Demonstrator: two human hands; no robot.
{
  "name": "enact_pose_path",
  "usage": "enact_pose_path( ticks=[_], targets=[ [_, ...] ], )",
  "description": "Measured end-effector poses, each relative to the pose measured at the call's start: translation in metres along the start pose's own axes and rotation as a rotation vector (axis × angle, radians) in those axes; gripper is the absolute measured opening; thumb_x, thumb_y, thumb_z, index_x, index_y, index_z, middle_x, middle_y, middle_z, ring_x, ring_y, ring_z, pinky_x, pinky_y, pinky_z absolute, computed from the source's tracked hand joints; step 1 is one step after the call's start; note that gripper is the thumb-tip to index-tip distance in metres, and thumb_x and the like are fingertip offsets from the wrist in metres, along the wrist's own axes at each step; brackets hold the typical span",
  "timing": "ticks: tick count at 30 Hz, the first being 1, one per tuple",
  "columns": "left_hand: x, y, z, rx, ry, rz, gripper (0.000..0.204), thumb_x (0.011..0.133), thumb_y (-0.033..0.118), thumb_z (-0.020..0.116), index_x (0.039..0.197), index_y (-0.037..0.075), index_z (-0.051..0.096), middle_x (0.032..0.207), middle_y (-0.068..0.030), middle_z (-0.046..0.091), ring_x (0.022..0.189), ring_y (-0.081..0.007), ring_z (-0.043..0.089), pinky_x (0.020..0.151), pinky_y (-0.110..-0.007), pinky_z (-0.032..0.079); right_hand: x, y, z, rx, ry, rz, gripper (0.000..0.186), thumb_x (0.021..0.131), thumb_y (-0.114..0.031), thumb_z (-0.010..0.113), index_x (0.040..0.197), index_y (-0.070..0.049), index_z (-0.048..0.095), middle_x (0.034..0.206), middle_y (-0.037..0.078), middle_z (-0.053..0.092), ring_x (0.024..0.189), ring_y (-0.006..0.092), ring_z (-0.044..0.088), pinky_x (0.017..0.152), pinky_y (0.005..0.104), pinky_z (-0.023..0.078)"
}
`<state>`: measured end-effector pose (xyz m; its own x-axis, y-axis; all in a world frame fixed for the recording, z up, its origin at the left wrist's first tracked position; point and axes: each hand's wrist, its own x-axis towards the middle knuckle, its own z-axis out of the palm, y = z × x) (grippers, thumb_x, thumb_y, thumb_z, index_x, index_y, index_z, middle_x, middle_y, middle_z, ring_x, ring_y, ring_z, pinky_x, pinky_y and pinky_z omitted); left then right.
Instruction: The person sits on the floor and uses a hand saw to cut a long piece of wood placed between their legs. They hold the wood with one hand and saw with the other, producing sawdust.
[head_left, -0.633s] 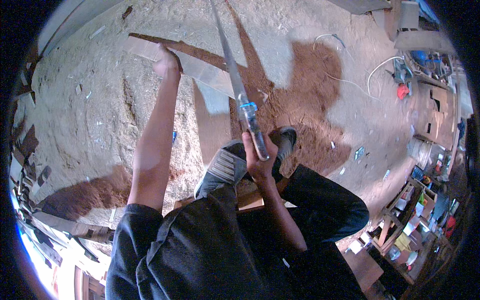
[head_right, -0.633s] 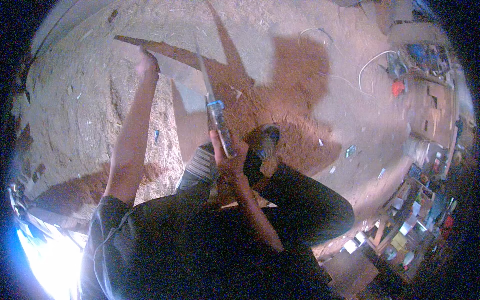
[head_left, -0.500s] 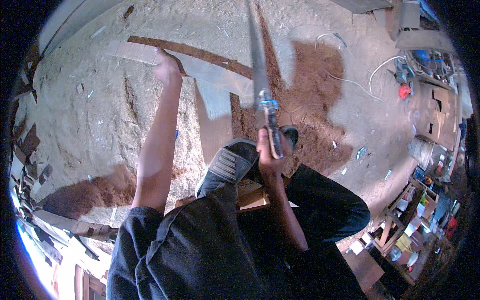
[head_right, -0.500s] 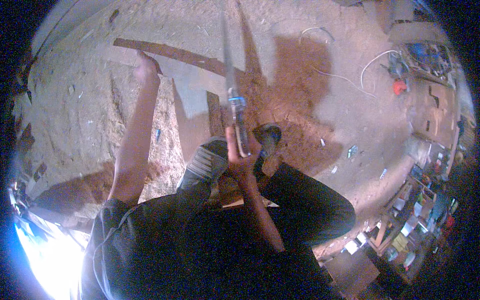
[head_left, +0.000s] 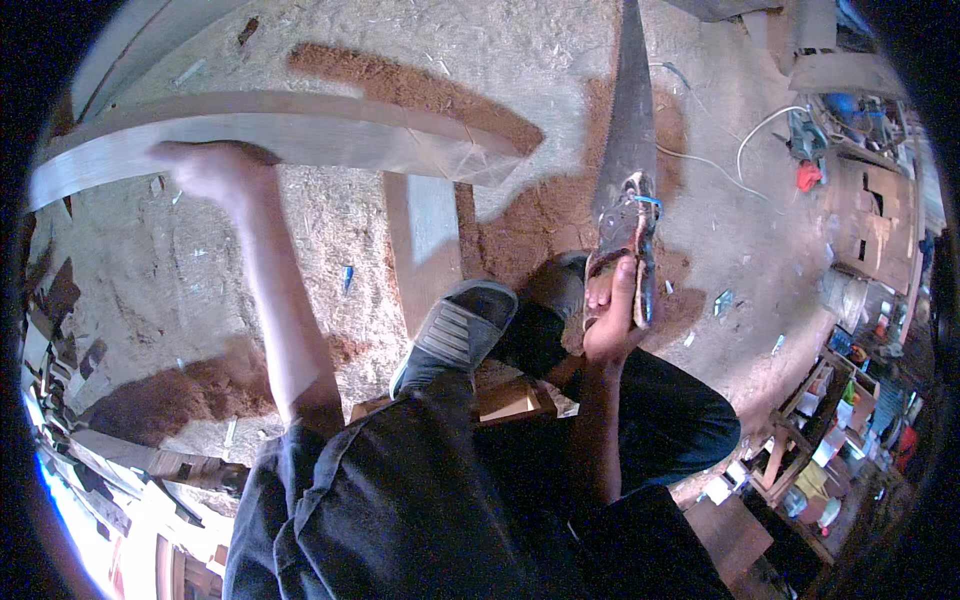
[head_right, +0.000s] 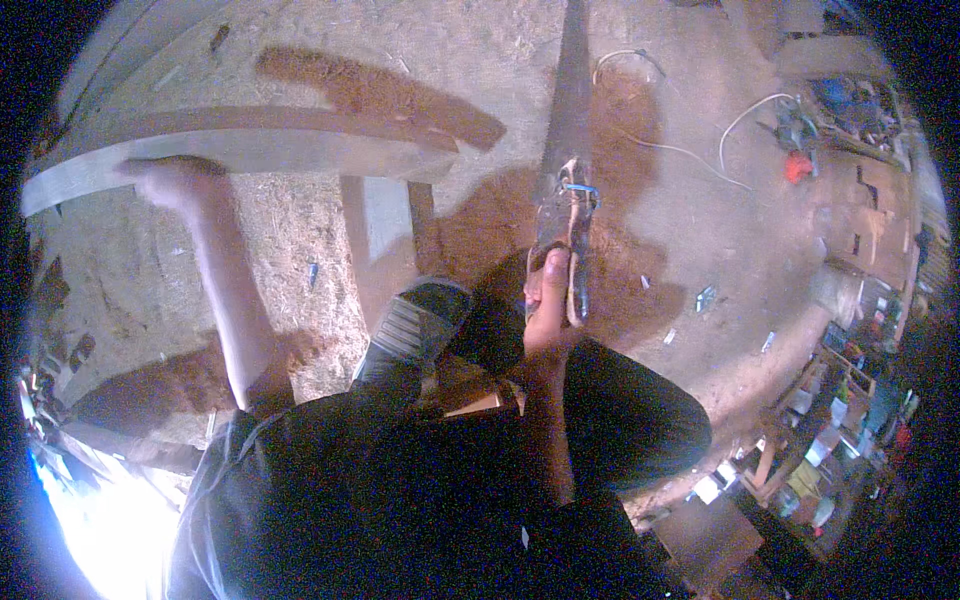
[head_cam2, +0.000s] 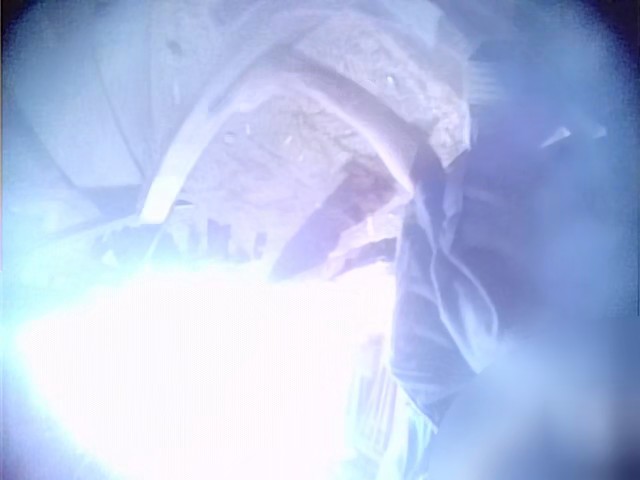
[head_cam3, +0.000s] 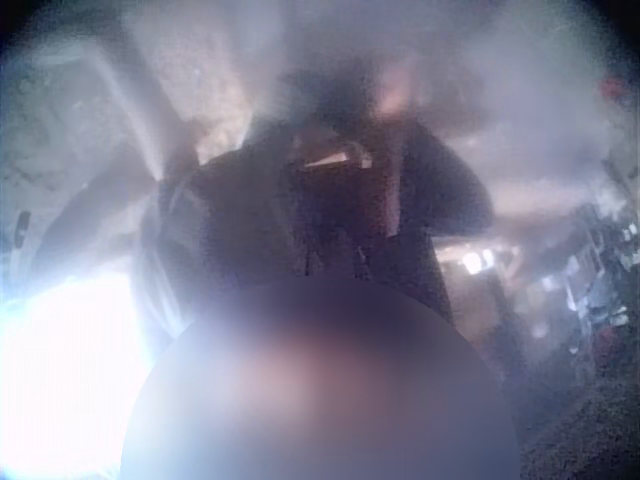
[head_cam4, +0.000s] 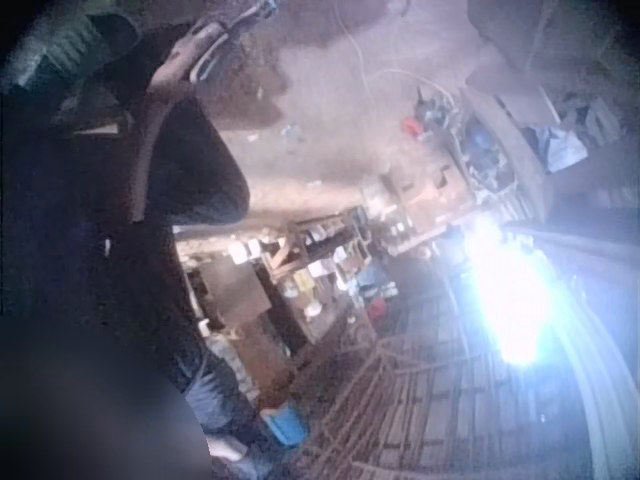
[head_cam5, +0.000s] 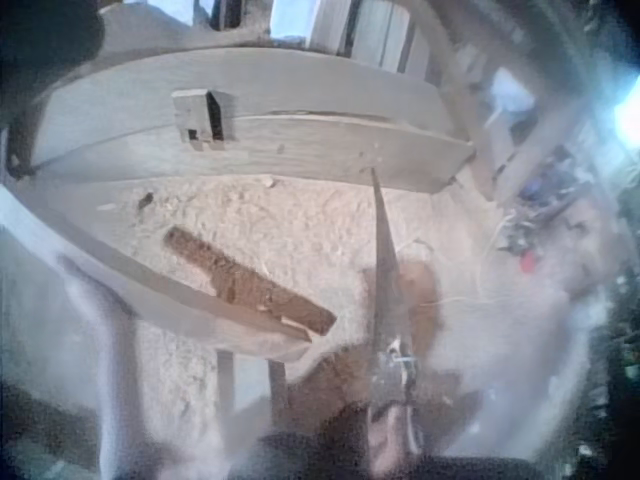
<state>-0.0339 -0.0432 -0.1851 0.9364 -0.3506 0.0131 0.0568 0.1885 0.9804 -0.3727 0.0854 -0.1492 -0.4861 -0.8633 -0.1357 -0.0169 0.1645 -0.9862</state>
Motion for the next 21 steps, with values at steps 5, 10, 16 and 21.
enact_pose_path(
  ticks=[5, 10, 16, 21],
  targets=[
    [0.030, 0.083, -0.002, 0.062, -0.112, 0.596, 0.080, 0.095, 0.062, 0.024, 0.118, -0.013, 0.043, 0.112, -0.0276, 0.052, 0.100, -0.0315, 0.054, 0.091, -0.045, 0.044, -0.001, 0.000, 0.002, -0.030, 0.010, 0.036, 0.032, 0.095, -0.019, 0.052, 0.118, 0.003, 0.056, 0.056, -0.005, 0.037, 0.048, 0.0054, 0.036, 0.046, 0.0219, 0.030],
    [0.033, 0.027, -0.020, 0.268, -0.131, 0.883, 0.066, 0.097, 0.055, 0.031, 0.105, -0.009, 0.042, 0.107, -0.0234, 0.048, 0.097, -0.0266, 0.043, 0.092, -0.039, 0.036, -0.003, 0.012, -0.003, 0.062, -0.061, 0.068, 0.029, 0.094, -0.023, 0.054, 0.115, -0.002, 0.055, 0.065, -0.005, 0.041, 0.053, 0.0041, 0.037, 0.049, 0.0211, 0.029],
    [0.010, 0.031, -0.001, 0.070, -0.141, 0.444, 0.071, 0.098, 0.051, 0.034, 0.128, -0.013, 0.034, 0.123, -0.0283, 0.045, 0.117, -0.0319, 0.044, 0.101, -0.041, 0.033, -0.003, 0.003, 0.002, 0.064, -0.016, 0.068, 0.030, 0.095, -0.018, 0.052, 0.117, 0.001, 0.057, 0.058, -0.006, 0.036, 0.049, 0.0038, 0.034, 0.047, 0.0212, 0.029],
    [0.009, 0.004, 0.031, 0.189, -0.134, 0.293, 0.065, 0.097, 0.051, 0.038, 0.115, -0.011, 0.043, 0.119, -0.0281, 0.047, 0.111, -0.0314, 0.047, 0.095, -0.042, 0.038, 0.000, -0.005, -0.001, 0.041, -0.027, 0.057, 0.034, 0.094, -0.018, 0.053, 0.122, 0.002, 0.054, 0.056, -0.006, 0.035, 0.047, 0.0036, 0.033, 0.045, 0.0208, 0.028]
  ],
)
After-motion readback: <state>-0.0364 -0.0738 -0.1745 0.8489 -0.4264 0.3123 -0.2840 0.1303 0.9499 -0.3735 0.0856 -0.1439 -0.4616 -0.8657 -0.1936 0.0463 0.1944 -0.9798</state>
